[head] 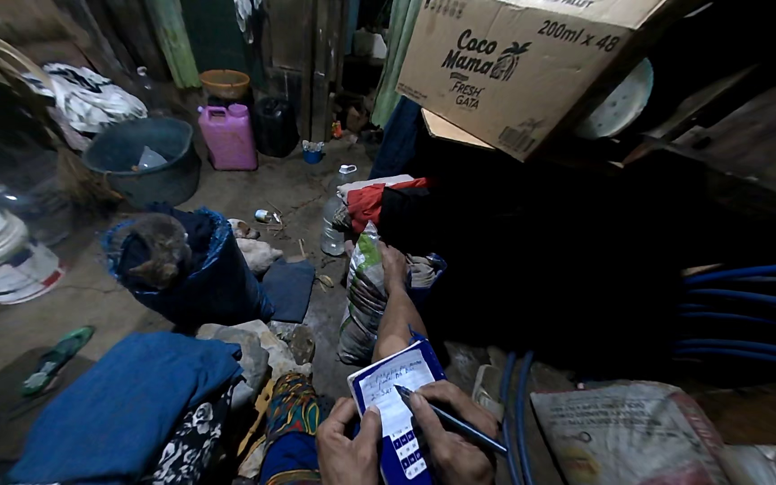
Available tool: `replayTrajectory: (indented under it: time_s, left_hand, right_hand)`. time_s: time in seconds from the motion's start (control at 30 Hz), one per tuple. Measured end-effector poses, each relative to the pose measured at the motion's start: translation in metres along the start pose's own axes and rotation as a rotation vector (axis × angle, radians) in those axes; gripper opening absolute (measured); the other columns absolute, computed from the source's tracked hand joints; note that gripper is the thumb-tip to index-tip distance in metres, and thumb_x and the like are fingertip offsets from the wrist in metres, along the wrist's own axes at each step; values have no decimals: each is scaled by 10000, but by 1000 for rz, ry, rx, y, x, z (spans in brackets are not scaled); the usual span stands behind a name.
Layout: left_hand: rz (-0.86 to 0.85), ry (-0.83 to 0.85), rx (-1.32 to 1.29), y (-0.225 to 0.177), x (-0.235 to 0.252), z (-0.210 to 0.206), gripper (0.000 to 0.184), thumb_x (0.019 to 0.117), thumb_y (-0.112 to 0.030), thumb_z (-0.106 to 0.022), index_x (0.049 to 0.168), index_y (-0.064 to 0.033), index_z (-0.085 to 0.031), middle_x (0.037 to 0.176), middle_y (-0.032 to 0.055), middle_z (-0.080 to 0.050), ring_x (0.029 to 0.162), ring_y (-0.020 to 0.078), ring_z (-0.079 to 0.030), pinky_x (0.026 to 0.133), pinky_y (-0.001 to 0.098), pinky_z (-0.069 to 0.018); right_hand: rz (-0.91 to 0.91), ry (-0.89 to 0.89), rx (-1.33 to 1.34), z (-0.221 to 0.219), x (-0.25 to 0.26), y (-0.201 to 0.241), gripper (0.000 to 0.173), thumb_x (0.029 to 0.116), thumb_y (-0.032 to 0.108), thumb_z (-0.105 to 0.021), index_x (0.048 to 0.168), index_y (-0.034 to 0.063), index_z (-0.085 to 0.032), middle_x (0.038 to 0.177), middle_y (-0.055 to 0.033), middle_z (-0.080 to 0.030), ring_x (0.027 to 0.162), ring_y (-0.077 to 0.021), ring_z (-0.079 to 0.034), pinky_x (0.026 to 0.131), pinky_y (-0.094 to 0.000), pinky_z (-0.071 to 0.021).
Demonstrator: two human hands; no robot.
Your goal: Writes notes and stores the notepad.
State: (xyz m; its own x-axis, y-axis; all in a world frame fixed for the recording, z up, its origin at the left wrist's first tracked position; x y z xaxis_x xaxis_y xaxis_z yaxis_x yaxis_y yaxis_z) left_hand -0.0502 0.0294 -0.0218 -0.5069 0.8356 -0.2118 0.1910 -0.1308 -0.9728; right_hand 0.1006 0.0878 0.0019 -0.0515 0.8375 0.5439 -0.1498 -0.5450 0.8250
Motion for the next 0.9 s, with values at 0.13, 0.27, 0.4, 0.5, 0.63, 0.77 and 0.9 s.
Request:
replayTrajectory:
  time_s: [0.13,0.27,0.4,0.5,0.63,0.77,0.9]
  left_hand:
    - [18,6,15,0,0,1,135,899,-40,-647,801,-36,-741,787,59,-698,682,137,-673,647,302,-591]
    - [16,11,17,0,0,1,136,903,-44,-649,808,-37,-745,799,60,-705,687,137,-678,647,302,-595]
    - [8,8,21,0,0,0,134,902,-41,-650,807,-38,-745,794,58,-704,677,135,-675,641,295,-594]
    - [5,0,27,0,0,0,134,895,-42,-656,792,-42,-740,783,54,-696,667,133,-668,630,294,-589]
    - [8,3,29,0,1,1,126,894,-36,-658,800,-36,-741,786,57,-699,676,138,-674,643,300,-594]
    - [13,1,13,-1,2,3,129,889,-20,-642,799,-24,-734,781,65,-690,657,140,-664,619,299,-585]
    - [6,20,-45,-1,2,-3,117,888,-2,-611,839,9,-717,748,54,-680,640,106,-656,617,277,-577]
  right_hand:
    - [0,21,-27,0,-1,3,128,905,171,-718,812,82,-711,766,12,-699,688,-38,-663,618,-181,-573]
    - [-12,0,0,2,-2,6,111,914,164,-724,835,86,-721,789,9,-714,709,-49,-679,633,-191,-587]
    - [-12,2,6,1,-1,5,91,908,152,-737,846,85,-732,804,3,-724,717,-52,-686,643,-191,-594]
    - [-18,3,-14,0,-1,3,94,896,140,-734,826,77,-728,780,0,-712,676,-54,-670,605,-197,-584]
    - [-69,-31,53,3,1,4,63,906,128,-732,858,89,-723,786,10,-710,657,-51,-663,587,-198,-581]
    - [-225,-60,229,5,7,9,36,893,53,-712,868,76,-721,769,4,-704,609,-52,-645,561,-201,-571]
    - [-306,-94,263,6,8,11,80,885,-18,-676,877,50,-716,744,-9,-695,574,-65,-626,533,-217,-556]
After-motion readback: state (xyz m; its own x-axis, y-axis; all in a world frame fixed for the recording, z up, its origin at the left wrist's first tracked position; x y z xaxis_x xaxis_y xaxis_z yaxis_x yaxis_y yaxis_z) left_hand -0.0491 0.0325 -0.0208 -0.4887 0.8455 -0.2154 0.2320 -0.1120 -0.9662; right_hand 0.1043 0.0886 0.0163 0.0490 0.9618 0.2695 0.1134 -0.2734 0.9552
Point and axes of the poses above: each hand's wrist, its own x-axis towards the middle knuckle, its own z-axis out of the back of the hand, y = z × x, the point moved 5 cm from there along x, towards the middle knuckle
